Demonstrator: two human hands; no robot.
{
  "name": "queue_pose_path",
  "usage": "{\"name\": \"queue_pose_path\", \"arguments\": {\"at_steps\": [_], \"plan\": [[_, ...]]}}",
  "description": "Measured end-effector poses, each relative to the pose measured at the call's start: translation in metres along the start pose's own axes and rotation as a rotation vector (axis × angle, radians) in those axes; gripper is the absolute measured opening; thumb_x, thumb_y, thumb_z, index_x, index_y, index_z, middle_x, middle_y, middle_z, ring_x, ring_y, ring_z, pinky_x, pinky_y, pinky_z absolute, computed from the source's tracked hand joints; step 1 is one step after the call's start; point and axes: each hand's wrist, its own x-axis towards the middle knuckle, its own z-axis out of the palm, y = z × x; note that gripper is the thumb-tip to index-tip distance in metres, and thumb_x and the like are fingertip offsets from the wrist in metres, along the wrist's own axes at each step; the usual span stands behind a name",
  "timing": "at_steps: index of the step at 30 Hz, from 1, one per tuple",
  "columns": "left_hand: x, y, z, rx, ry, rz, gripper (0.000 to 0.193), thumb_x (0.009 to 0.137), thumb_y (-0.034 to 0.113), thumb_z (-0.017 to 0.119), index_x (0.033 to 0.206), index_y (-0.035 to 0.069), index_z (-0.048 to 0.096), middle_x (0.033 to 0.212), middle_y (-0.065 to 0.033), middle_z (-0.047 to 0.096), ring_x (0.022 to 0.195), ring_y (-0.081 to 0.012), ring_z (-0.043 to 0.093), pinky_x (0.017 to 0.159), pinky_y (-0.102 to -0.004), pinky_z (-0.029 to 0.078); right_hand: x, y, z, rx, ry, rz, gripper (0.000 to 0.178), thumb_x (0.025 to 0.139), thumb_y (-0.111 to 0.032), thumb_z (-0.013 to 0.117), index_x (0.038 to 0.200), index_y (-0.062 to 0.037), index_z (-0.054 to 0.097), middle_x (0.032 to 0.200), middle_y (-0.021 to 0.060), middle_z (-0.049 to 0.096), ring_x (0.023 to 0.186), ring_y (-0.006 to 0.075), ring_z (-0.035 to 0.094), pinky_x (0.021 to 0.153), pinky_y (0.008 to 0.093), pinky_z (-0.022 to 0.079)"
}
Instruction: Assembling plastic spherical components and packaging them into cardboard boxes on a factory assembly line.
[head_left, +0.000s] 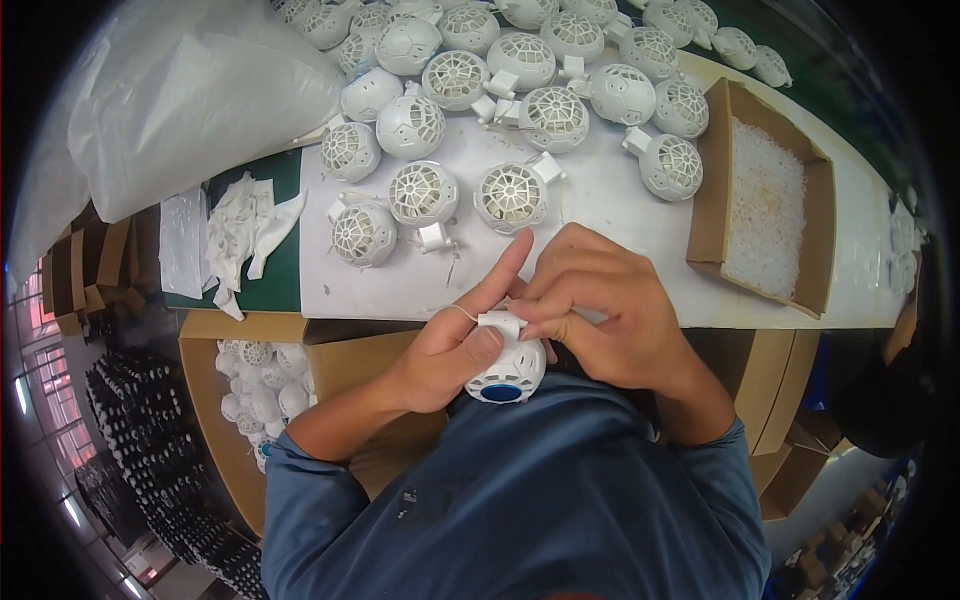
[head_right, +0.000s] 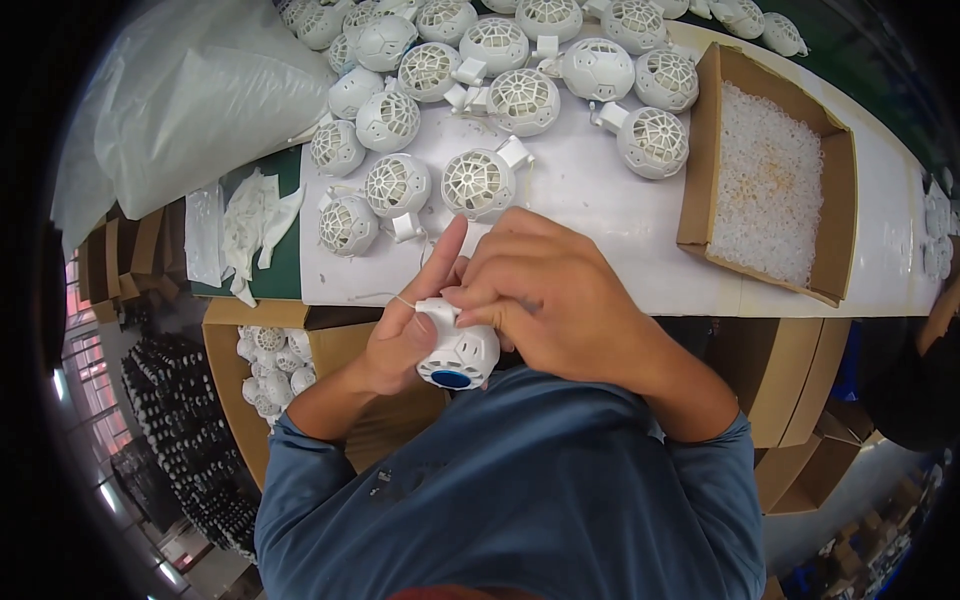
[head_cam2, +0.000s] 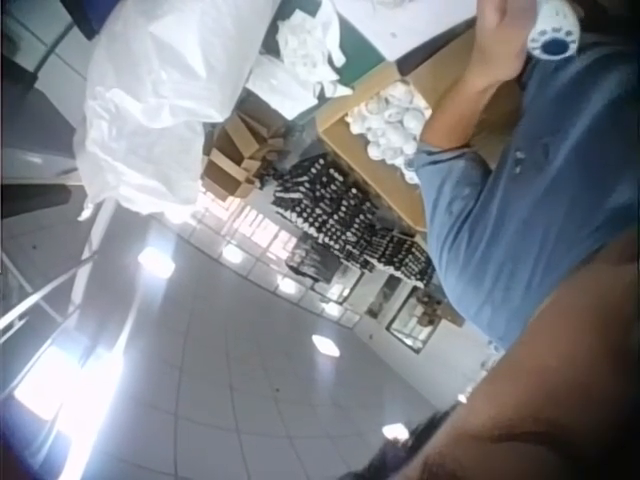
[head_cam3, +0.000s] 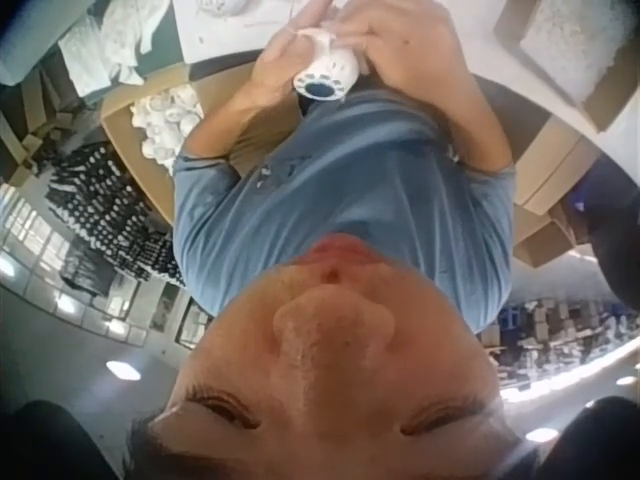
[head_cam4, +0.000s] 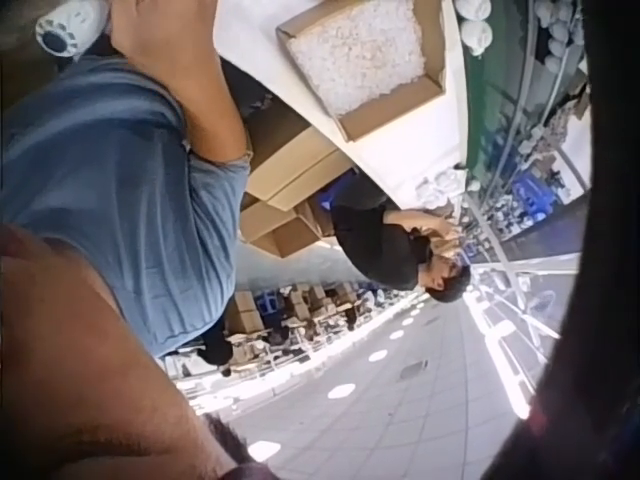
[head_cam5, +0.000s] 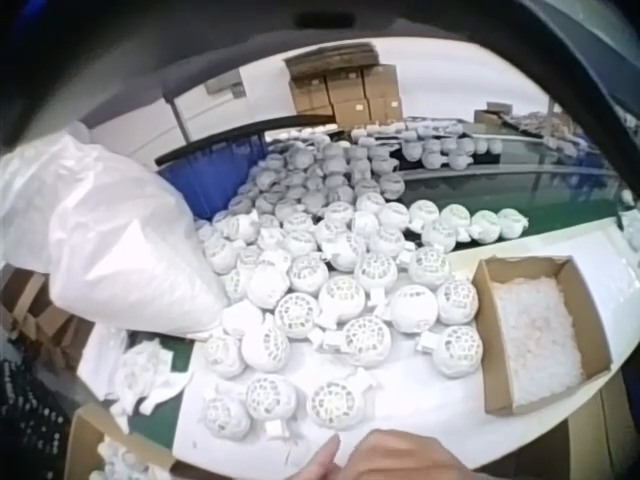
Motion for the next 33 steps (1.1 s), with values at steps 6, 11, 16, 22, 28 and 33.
{"name": "queue_pose_path", "arguments": {"at_steps": [6,11,16,22,28,33], "plan": [[0.008,-0.008,-0.011,0.188,-0.052,0.393,0.112,0.078,0.030,0.081,0.153,0.006,0.002,0.114,-0.0113,0.052,0.098,-0.0215,0.058,0.087,-0.0334,0.046,0.003,-0.010,0.007,0.074,-0.017,0.135,0.027,0.065,-0.007,0.078,0.092,-0.0041,0.073,0.081,0.0062,0.067,0.088,0.0247,0.055,0.077,0.0348,0.046],[0.006,0.000,-0.015,0.452,0.014,0.389,0.111,0.066,0.020,0.088,0.152,0.005,0.020,0.108,-0.0124,0.058,0.095,-0.0219,0.060,0.085,-0.0329,0.046,-0.004,-0.002,0.027,-0.051,0.069,-0.022,0.028,0.065,-0.012,0.078,0.092,-0.0056,0.074,0.085,0.0065,0.068,0.091,0.0279,0.053,0.078,0.0354,0.045],[0.006,0.005,-0.016,0.827,-0.022,0.423,0.089,0.062,0.014,0.086,0.139,0.003,0.045,0.103,-0.0159,0.062,0.090,-0.0261,0.062,0.082,-0.0333,0.048,-0.011,0.002,0.033,-0.086,0.091,0.008,0.028,0.064,-0.013,0.077,0.091,-0.0056,0.075,0.085,0.0062,0.069,0.092,0.0287,0.053,0.079,0.0352,0.045],[0.006,-0.002,-0.017,0.921,0.017,0.412,0.075,0.080,0.035,0.077,0.135,-0.005,0.045,0.115,-0.0164,0.060,0.103,-0.0234,0.063,0.085,-0.0326,0.049,-0.016,0.007,0.029,-0.068,0.072,0.062,0.027,0.065,-0.014,0.077,0.091,-0.0050,0.075,0.088,0.0091,0.068,0.093,0.0289,0.054,0.079,0.0347,0.047],[0.001,0.005,0.000,0.310,-0.024,0.108,0.073,0.084,0.023,0.073,0.142,0.000,0.035,0.121,-0.0127,0.051,0.108,-0.0260,0.060,0.090,-0.0358,0.047,-0.013,-0.004,-0.002,-0.008,0.111,-0.011,0.033,0.074,-0.009,0.072,0.105,-0.0009,0.069,0.093,0.0125,0.068,0.090,0.0275,0.057,0.079,0.0379,0.047],[-0.002,-0.001,-0.016,0.004,-0.100,0.047,0.052,0.089,0.019,0.066,0.131,0.004,0.040,0.116,-0.0087,0.050,0.102,-0.0211,0.060,0.091,-0.0342,0.046,-0.040,-0.019,-0.084,-0.701,0.739,0.150,0.021,0.081,-0.009,0.066,0.101,0.0001,0.067,0.087,0.0091,0.065,0.078,0.0167,0.058,0.069,0.0302,0.045]]}}
